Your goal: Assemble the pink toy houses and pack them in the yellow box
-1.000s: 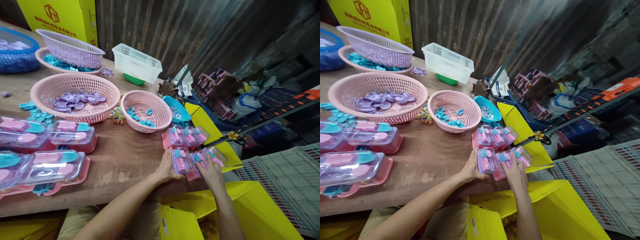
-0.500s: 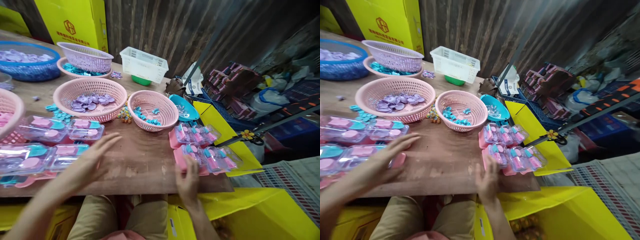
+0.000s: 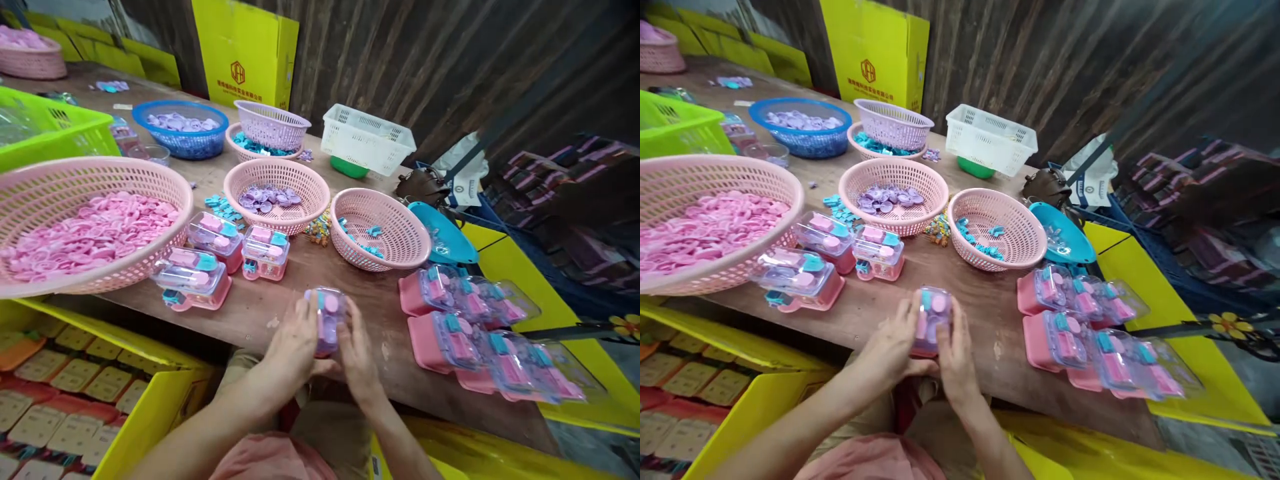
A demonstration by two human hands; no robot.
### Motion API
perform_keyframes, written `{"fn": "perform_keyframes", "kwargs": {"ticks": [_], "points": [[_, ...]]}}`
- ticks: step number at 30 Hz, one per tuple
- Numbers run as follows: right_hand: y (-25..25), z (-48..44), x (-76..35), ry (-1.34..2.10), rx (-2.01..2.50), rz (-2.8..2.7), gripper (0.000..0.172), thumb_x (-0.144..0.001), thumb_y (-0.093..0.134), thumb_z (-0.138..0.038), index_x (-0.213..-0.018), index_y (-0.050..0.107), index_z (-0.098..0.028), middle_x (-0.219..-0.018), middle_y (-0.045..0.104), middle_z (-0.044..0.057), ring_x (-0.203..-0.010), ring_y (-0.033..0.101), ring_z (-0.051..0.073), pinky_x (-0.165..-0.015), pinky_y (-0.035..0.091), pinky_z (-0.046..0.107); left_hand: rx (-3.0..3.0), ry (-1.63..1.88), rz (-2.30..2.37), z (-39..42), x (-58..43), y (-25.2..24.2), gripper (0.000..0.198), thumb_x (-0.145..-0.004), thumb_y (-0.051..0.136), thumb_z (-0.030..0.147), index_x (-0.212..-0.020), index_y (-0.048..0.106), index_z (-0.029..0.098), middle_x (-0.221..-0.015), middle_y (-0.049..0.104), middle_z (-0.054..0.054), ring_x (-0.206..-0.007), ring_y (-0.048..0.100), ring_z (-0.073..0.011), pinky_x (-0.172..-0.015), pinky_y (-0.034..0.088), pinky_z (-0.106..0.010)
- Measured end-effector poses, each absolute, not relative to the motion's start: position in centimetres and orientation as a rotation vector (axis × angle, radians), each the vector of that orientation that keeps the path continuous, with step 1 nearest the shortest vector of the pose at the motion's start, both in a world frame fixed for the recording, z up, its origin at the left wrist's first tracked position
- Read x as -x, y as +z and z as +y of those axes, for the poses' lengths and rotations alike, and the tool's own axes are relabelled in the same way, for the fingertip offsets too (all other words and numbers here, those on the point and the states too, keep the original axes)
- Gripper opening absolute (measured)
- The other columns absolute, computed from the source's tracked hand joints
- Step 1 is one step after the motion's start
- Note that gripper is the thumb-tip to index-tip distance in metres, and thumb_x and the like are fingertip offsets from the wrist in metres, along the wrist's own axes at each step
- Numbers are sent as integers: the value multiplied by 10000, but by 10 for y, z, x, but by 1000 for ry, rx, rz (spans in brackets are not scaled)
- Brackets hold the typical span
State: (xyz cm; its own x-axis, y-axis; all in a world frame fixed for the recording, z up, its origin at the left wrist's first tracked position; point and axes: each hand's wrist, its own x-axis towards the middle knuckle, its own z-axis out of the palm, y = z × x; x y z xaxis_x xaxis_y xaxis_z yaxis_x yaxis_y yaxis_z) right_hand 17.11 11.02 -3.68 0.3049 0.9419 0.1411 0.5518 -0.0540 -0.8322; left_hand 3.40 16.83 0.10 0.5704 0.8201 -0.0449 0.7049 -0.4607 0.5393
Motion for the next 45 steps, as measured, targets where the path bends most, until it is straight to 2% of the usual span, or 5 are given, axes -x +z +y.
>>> {"fn": "perform_keyframes", "kwargs": {"ticks": [6, 10, 16, 24, 45], "points": [[-11, 114, -221, 617, 1923, -1448, 551, -838, 397, -496, -1302, 395, -200, -1253, 520, 108, -1138, 493, 240, -963, 394, 418, -2040, 724, 745, 174, -74, -63, 1267, -453, 815, 450, -1404, 29, 162, -1405, 200, -215, -1333, 184, -358, -1049, 254, -544], [2, 131, -223, 366, 2135, -1684, 589, -782, 482, -461, -1310, 403, -214, -1303, 455, 119, -1207, 421, 273, -994, 342, 464, -1904, 857, 705, 161, -110, -87, 1270, -465, 809, 397, -1409, -10, 170, -1396, 234, -208, -1333, 196, -352, -1063, 211, -565], [4, 139, -227, 255, 2248, -1804, 425, -745, 535, -437, -1075, 555, -170, -1075, 554, 119, -1014, 534, 262, -872, 432, 416, -1768, 909, 676, 142, -133, -96, 1376, -428, 810, 493, -1401, -98, 149, -1447, 104, -246, -1362, 76, -365, -1073, 105, -593], [4, 136, -221, 5, 2286, -1790, 309, -753, 508, -377, -974, 583, -176, -958, 561, 82, -919, 534, 241, -824, 425, 376, -1795, 920, 656, 146, -141, -112, 1296, -467, 771, 484, -1385, -58, 101, -1421, 192, -261, -1360, 121, -344, -1087, 110, -571], [27, 137, -184, -441, 2852, -2016, 290, -803, 453, -295, -1040, 580, -186, -1002, 562, 108, -763, 478, 240, -606, 344, 322, -1739, 858, 706, 150, -136, -95, 1205, -405, 772, 415, -1362, 121, 76, -1357, 333, -222, -1308, 271, -322, -1101, 89, -556]]}}
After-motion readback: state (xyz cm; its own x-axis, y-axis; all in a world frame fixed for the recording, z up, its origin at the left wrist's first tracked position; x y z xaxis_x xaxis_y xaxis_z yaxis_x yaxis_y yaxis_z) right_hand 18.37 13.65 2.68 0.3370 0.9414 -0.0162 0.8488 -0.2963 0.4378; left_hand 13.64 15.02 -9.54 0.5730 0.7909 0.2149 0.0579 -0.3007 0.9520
